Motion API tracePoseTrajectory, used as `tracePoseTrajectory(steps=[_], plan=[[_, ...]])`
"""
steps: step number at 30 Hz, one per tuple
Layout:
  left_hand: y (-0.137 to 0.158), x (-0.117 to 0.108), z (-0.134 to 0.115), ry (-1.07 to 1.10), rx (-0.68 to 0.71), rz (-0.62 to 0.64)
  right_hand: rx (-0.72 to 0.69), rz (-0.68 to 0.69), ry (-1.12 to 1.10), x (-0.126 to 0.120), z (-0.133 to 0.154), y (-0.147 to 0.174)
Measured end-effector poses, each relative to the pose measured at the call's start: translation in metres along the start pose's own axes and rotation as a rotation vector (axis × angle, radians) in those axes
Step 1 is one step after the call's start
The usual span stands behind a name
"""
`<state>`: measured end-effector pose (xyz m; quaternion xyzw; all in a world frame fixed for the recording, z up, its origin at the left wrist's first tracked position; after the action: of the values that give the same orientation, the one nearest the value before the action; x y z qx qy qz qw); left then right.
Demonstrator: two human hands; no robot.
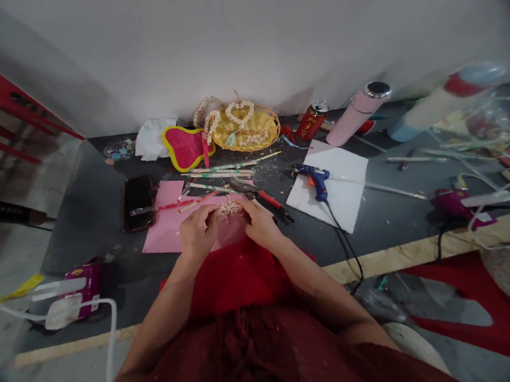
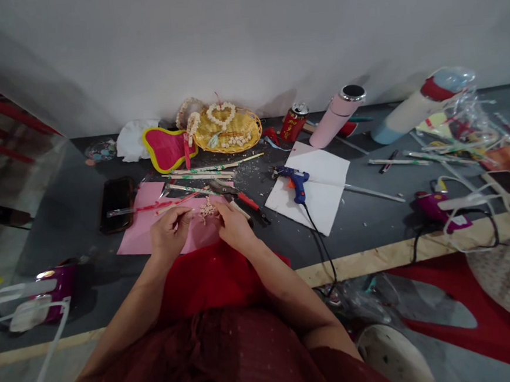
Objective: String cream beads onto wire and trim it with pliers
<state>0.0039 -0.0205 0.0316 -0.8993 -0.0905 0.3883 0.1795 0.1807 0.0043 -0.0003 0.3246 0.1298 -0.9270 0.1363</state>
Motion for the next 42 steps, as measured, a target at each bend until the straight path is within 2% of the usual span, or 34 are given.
tracePoseTrajectory(steps=[8,21,33,42], plan=[[0.0,0.004,0.005,-0.043,-0.011,0.027,-0.082,-0.155,-0.156,-0.013,-0.006,-0.001],[0.001,0.012,0.013,-0.088,-0.004,0.044,-0.156,-0.031,-0.138,-0.004,0.005,0.005],[0.001,0.014,0.014,-0.068,0.039,0.003,-0.102,-0.096,-0.179,-0.011,0.008,0.006],[-0.001,0.01,0.011,-0.054,0.087,-0.028,-0.08,-0.193,-0.244,-0.009,0.001,0.004]])
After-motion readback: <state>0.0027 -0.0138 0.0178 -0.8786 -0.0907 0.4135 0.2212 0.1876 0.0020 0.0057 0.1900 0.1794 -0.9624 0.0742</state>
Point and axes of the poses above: each hand's wrist, its own y-axis away from the middle knuckle, its own x-axis out of the palm, z = x × y, the point moved 1 cm from there along -y, towards the middle knuckle
